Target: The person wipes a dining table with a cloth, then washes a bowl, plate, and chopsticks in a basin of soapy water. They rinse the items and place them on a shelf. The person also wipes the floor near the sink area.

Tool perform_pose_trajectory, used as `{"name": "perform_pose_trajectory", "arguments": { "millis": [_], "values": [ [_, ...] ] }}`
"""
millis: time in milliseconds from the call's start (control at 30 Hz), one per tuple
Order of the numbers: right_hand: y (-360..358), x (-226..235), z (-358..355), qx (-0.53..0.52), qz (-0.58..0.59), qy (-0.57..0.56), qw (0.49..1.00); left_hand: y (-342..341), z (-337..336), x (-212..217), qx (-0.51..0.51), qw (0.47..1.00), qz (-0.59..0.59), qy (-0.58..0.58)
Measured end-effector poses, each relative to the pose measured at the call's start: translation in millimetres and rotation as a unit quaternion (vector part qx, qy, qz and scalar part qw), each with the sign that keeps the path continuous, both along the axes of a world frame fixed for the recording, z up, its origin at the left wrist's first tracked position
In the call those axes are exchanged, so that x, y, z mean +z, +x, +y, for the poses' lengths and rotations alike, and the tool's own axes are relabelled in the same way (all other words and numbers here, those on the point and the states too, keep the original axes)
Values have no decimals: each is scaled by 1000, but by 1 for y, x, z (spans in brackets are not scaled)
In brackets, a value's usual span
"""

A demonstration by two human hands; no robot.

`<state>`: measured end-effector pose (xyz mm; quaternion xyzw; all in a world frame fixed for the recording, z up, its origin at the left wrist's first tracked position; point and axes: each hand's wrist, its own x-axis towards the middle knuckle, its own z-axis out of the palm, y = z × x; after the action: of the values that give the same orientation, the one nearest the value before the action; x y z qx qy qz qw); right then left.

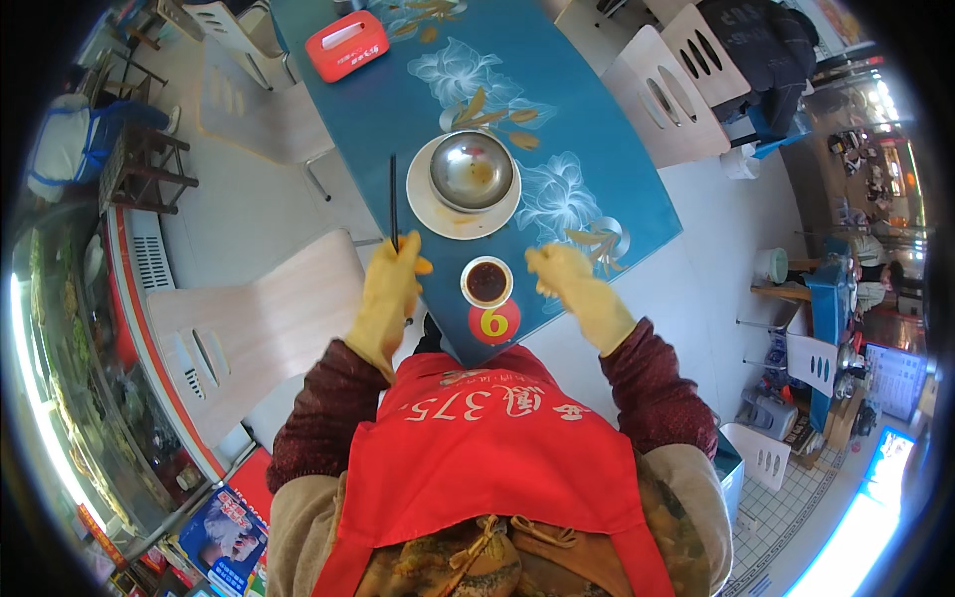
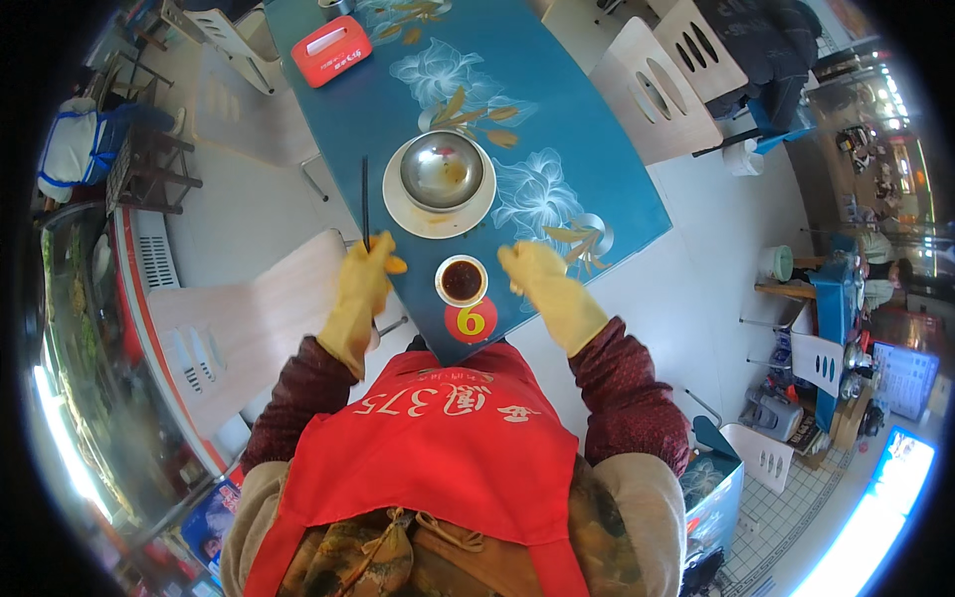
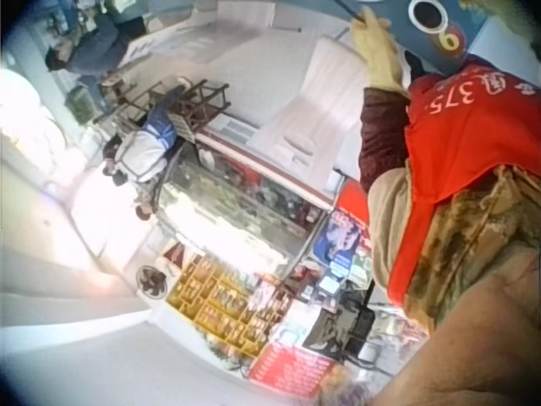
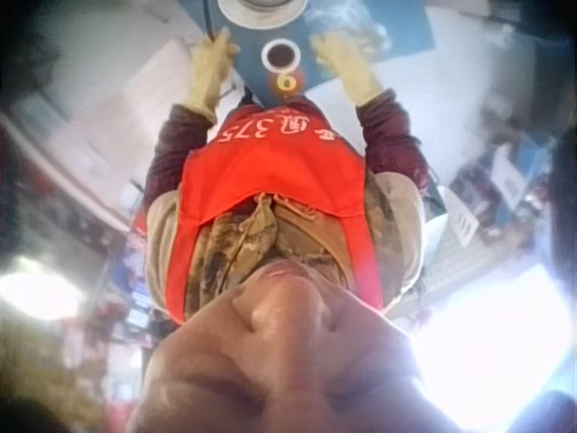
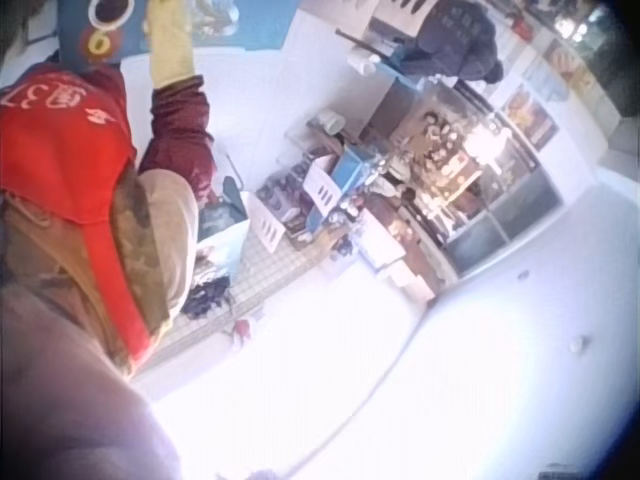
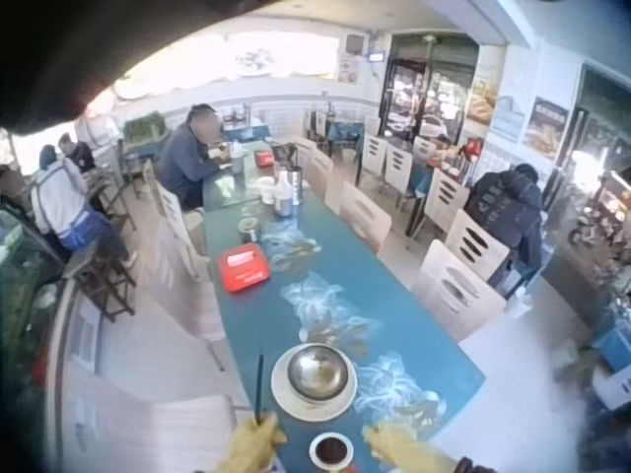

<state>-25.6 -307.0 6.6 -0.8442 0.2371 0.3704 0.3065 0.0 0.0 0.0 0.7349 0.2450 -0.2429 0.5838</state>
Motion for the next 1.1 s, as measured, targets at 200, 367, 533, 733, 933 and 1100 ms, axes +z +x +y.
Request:
{"name": "perform_pose_trajectory", "arguments": {
  "millis": [200,367,533,733,933,1100],
  "values": [
    [-48,-35,34,-82,40,135,987,-73,-36,-16,8,990,72,-119],
    [-64,-54,54,-192,26,229,954,-75,-47,-18,25,988,69,-135],
    [-66,-27,60,-238,-13,246,940,-72,-48,-5,19,990,71,-120],
    [-68,72,41,-196,-169,338,905,-73,-18,19,15,990,68,-126],
    [-22,128,22,-12,-334,329,883,-78,20,38,64,985,50,-152],
    [33,114,16,-39,-330,397,856,-89,33,45,82,985,32,-151]
  ]
}}
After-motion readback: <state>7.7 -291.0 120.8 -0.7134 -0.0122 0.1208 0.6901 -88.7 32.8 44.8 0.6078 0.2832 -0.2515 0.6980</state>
